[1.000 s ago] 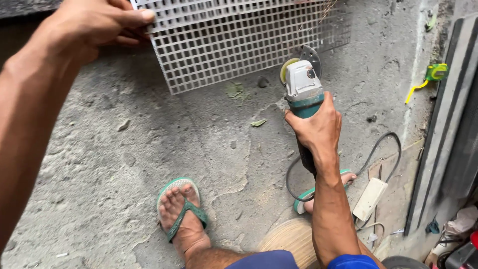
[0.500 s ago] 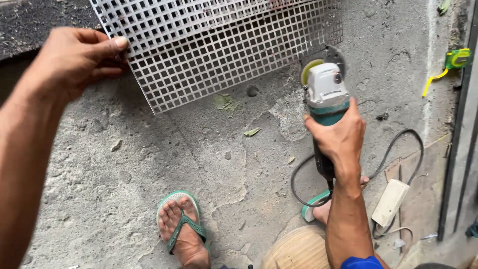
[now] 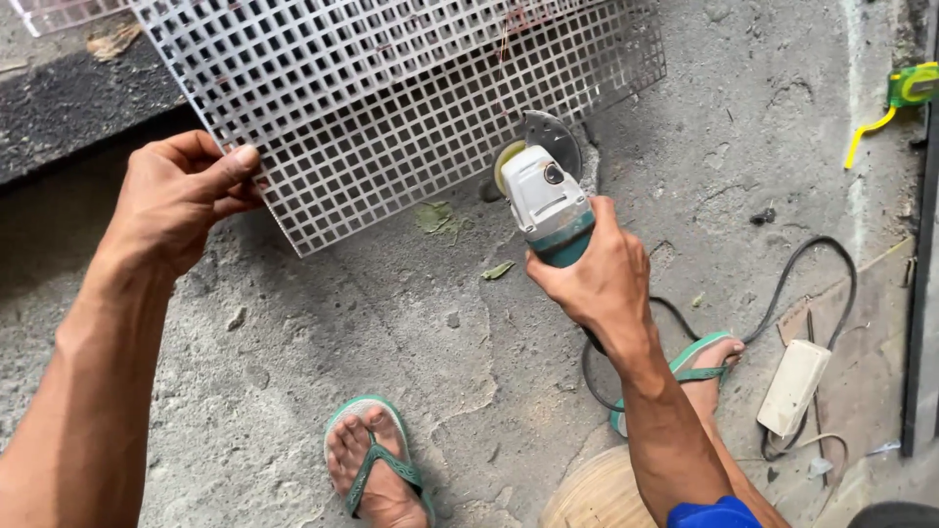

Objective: Cutting and trimming metal mesh sheets using a handheld angle grinder on the floor.

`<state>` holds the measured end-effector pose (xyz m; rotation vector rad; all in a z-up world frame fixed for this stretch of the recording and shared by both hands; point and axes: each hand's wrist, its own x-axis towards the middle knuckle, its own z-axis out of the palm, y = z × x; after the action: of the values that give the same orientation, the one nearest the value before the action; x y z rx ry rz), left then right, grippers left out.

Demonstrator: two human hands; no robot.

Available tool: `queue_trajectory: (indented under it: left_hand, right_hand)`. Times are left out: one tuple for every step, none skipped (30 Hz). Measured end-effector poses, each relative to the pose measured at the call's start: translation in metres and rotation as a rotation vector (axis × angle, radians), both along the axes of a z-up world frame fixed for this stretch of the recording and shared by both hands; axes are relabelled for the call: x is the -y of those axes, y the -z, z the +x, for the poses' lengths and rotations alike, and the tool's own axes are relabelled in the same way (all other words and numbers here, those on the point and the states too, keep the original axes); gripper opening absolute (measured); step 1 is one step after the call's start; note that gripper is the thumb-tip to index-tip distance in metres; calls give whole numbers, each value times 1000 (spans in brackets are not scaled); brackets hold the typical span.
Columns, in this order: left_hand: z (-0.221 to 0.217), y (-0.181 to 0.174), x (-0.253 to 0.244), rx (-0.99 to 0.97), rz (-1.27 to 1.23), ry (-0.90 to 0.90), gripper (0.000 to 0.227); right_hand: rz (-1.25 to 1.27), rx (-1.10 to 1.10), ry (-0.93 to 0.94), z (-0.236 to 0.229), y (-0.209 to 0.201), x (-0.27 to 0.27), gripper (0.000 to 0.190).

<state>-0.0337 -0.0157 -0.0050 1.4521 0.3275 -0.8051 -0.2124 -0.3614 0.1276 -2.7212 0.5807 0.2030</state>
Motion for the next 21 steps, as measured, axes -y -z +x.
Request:
queue_trajectory:
  left_hand:
    - [1,0,0,-5,26,14,18]
    - [1,1,-1,-6,24,22,18]
    - [1,2,-2,1,22,32,19]
    - [2,4,-1,9,18,41,20]
    - [3,5,-2,10,15,48,20]
    - [3,6,-2,11,23,45,20]
    - [2,7,-3,12,31,41,19]
    - [2,7,-3,10,29,47,19]
    - [2,8,-2,4,46,46,19]
    - [2,8,-3,-2,66,43,19]
    - [2,8,-4,-3,66,48,19]
    - [2,9,-3,-14,88,36,18]
    - [2,10,-3,-26,109,23,17]
    - [1,17,-7,-28,107,28,17]
    - [-1,25,-11,-15,87,15,16]
    - [-2,33,-15,-1,66,2,14]
    - [-3,38,-16,-2,63,6,14]
    - [-3,43,-19,15,47,13,14]
    - [-3,47,-21,33,30,20,14]
    - [-5,49,-23,37,31,24,14]
    - [-6,50,-24,40,19,23,13]
  right_hand:
    - [13,-3,4,0,2,4,56]
    - [11,-4,11,0,3,10,56]
    - [10,10,27,0,3,15,55]
    - [9,25,43,1,4,22,53]
    - [6,25,50,3,3,29,53]
    - [10,-5,87,4,3,35,56]
    - [14,-36,123,5,2,42,59]
    - [12,-37,129,6,2,50,59]
    - [24,-22,135,8,2,57,56]
    - [38,-7,140,9,3,64,53]
    - [38,-8,145,9,4,71,53]
    - [12,-6,150,10,5,80,54]
    - [-14,-3,155,10,6,88,55]
    - [-17,-5,160,11,7,95,55]
    - [-5,-2,169,12,7,103,54]
    - [6,1,178,13,7,110,53]
    - [3,0,183,13,9,119,53]
    - [21,14,175,14,12,127,54]
    - [38,28,167,15,14,135,54]
    - [39,32,170,15,18,143,54]
    - [49,36,176,15,21,152,54]
